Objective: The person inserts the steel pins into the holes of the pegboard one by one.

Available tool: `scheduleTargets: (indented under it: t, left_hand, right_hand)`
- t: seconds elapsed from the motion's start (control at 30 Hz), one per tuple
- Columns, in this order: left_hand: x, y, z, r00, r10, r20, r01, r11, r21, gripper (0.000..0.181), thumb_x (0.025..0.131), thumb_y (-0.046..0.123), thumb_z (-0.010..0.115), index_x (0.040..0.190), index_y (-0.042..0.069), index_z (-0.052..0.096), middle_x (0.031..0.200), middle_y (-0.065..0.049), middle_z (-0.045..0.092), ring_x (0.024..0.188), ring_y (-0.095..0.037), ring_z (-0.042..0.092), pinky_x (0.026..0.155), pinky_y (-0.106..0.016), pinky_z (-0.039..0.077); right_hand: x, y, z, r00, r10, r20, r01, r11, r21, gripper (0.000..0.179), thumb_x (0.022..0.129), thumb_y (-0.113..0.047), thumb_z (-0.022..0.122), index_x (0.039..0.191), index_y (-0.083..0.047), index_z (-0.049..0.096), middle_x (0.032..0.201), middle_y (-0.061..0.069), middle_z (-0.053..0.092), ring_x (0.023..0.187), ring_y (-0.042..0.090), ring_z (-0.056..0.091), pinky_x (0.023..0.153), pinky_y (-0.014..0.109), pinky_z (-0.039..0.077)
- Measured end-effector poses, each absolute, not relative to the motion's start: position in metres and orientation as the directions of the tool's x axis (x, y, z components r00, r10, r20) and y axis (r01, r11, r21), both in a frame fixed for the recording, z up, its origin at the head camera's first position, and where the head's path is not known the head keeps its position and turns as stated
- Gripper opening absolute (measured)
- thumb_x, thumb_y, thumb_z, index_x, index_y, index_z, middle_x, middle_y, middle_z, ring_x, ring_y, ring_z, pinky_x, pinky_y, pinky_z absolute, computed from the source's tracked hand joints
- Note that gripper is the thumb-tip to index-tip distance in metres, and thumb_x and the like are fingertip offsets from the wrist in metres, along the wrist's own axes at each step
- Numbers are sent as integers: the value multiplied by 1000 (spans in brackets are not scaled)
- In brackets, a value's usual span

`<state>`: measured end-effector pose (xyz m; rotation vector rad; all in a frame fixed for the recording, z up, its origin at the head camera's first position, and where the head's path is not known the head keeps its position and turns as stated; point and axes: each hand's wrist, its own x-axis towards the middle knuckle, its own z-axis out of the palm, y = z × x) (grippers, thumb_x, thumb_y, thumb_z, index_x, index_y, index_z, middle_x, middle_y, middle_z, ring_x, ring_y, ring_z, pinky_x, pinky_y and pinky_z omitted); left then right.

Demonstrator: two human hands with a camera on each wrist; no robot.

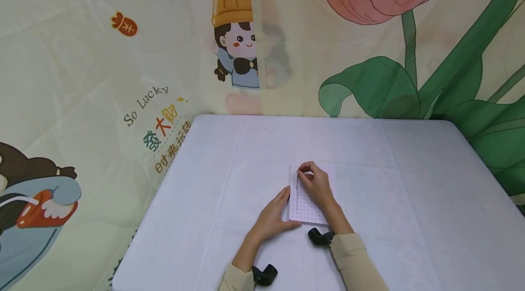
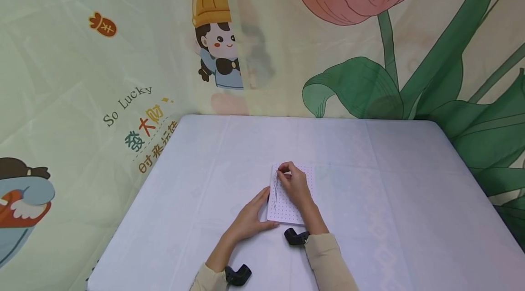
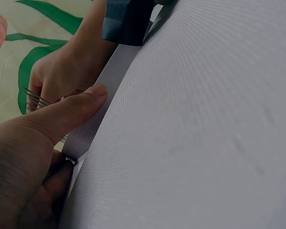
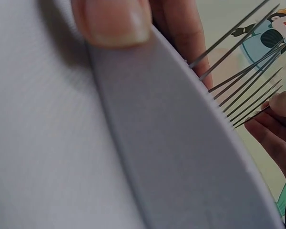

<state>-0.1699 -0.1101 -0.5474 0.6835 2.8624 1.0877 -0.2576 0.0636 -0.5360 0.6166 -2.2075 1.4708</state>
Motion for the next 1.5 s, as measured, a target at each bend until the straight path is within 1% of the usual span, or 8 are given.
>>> scheduleTargets:
  t: [0.3, 0.53, 0.73, 0.9, 1.07, 1.2, 1.3, 1.5]
  left_hand:
    - [-170, -109, -548, -907, 399, 135, 387, 666, 637, 99, 75, 52, 69, 147, 6, 19, 151, -6, 22, 135, -21, 26, 106, -37, 29]
    - [-171, -110, -546, -904, 404, 138, 395, 668, 631, 99, 76, 51, 69, 147, 4, 19, 151, -7, 22, 135, -21, 26, 107, -36, 29]
    - [-174, -111, -547, -907, 401, 127, 384, 664, 642, 99, 75, 52, 69, 147, 6, 18, 152, -6, 21, 135, -21, 26, 107, -36, 28]
    - [-173, -110, -549, -909, 398, 121, 377, 662, 648, 100, 75, 52, 70, 148, 7, 19, 151, -5, 22, 135, -21, 27, 106, -37, 29]
    - [-175, -107, -550, -904, 407, 134, 393, 660, 640, 99, 75, 51, 70, 147, 6, 19, 151, -5, 22, 134, -21, 27, 107, -36, 29]
    - [-178, -106, -550, -896, 420, 144, 411, 662, 627, 100, 75, 50, 71, 147, 5, 20, 151, -6, 23, 134, -20, 27, 107, -35, 29]
    - [-179, -106, -550, -892, 426, 153, 422, 658, 624, 100, 75, 50, 71, 147, 3, 20, 151, -6, 23, 134, -20, 27, 107, -35, 28]
    - [-175, -110, -549, -900, 411, 147, 407, 666, 625, 100, 74, 49, 72, 146, 2, 21, 150, -8, 25, 134, -22, 28, 106, -36, 29]
  right_hand:
    - [-255, 64, -537, -812, -190, 552, -575, 426, -698, 11, 85, -5, 64, 95, -7, 58, 89, 3, 63, 85, 16, 63, 72, 21, 53]
    - [-257, 65, -535, -833, -192, 520, -549, 415, -726, 11, 85, -5, 65, 93, -9, 59, 87, 2, 64, 85, 12, 62, 73, 19, 52]
    - [-259, 64, -535, -849, -191, 493, -525, 409, -746, 10, 85, -6, 65, 93, -9, 60, 88, 3, 64, 87, 14, 63, 75, 22, 53]
    - [-257, 67, -537, -855, -197, 480, -518, 385, -764, 11, 85, -5, 65, 94, -8, 61, 90, 3, 65, 89, 16, 63, 76, 23, 53]
    - [-257, 74, -538, -855, -214, 473, -519, 361, -775, 19, 84, -3, 66, 101, -6, 58, 94, 5, 65, 91, 19, 62, 77, 24, 53]
    - [-259, 79, -540, -860, -196, 470, -510, 330, -795, 25, 84, -1, 65, 106, -7, 56, 95, 4, 65, 91, 18, 62, 77, 24, 52]
    - [-260, 81, -541, -862, -177, 475, -507, 297, -809, 28, 84, -1, 65, 109, -7, 55, 95, 3, 65, 90, 18, 62, 78, 26, 52]
    - [-260, 76, -540, -863, -167, 477, -504, 239, -830, 33, 84, -2, 65, 114, -2, 51, 96, 9, 65, 91, 24, 62, 79, 32, 53]
